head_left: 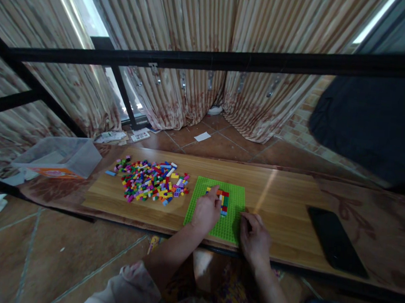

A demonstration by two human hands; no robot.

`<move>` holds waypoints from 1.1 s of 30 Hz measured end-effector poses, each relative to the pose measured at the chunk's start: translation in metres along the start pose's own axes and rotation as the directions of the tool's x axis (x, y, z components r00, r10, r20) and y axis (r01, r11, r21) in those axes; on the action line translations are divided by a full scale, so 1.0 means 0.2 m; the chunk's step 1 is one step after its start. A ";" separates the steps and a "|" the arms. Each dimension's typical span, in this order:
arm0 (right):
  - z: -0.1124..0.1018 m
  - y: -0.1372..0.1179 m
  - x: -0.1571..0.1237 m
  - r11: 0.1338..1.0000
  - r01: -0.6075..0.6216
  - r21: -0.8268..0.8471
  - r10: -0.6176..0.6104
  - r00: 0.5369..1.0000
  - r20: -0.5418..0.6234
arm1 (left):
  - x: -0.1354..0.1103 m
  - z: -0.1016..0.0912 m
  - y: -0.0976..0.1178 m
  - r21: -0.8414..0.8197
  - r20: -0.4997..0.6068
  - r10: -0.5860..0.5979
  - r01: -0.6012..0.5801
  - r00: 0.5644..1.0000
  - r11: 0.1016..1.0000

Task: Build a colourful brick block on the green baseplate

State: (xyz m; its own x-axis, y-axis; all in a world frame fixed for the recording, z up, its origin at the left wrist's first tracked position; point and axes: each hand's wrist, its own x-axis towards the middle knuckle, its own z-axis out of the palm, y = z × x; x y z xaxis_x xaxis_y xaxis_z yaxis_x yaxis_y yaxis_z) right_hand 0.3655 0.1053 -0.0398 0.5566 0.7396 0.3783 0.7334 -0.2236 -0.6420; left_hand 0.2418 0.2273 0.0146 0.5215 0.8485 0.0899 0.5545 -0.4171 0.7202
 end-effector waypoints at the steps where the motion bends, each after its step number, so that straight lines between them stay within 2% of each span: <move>1: 0.00 0.00 0.00 1.000 0.002 -0.005 -0.002 1.000 0.001 | 0.00 -0.01 0.01 0.010 0.006 -0.019 0.019 1.000 1.000; 6: 0.00 -0.01 0.00 0.999 0.017 -0.029 -0.017 1.000 0.015 | 0.02 0.00 0.03 0.023 -0.008 -0.063 0.063 0.998 0.998; 11: -0.01 -0.01 0.00 0.999 0.009 -0.031 -0.008 1.000 0.025 | -0.01 0.03 -0.01 0.054 -0.020 0.071 -0.069 0.997 0.996; 13: -0.01 0.00 0.00 0.999 0.007 -0.031 -0.006 0.999 0.031 | -0.02 0.03 -0.01 0.112 0.018 0.113 -0.114 0.993 0.987; 17: 0.00 0.01 -0.01 0.999 0.002 -0.050 -0.001 1.000 0.027 | -0.02 0.01 0.00 0.229 0.106 0.099 -0.121 0.989 0.966; 25: 0.00 0.01 -0.01 0.998 0.015 -0.065 -0.013 1.000 0.026 | -0.01 -0.01 0.01 0.257 0.173 0.084 -0.127 0.981 0.958; 27: 0.00 0.01 -0.01 0.997 0.016 -0.081 -0.014 1.000 0.017 | -0.04 0.00 0.01 0.199 0.150 0.117 -0.146 0.982 0.969; 30: -0.01 0.02 -0.01 0.994 0.022 -0.104 -0.021 1.000 0.014 | -0.09 -0.01 0.00 0.091 0.055 0.166 -0.171 0.985 0.981; 33: -0.01 0.03 -0.01 0.993 0.051 -0.106 -0.050 0.999 0.016 | -0.16 -0.07 -0.03 0.026 -0.025 0.179 -0.178 0.984 0.984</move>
State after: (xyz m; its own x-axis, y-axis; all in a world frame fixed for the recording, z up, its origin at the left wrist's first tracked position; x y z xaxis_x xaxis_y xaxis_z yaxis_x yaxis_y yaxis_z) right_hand 0.3693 0.1010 -0.0430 0.5134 0.7597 0.3991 0.7982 -0.2519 -0.5472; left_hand 0.2132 0.2075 0.0163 0.5956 0.7682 0.2347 0.4696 -0.5701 0.6741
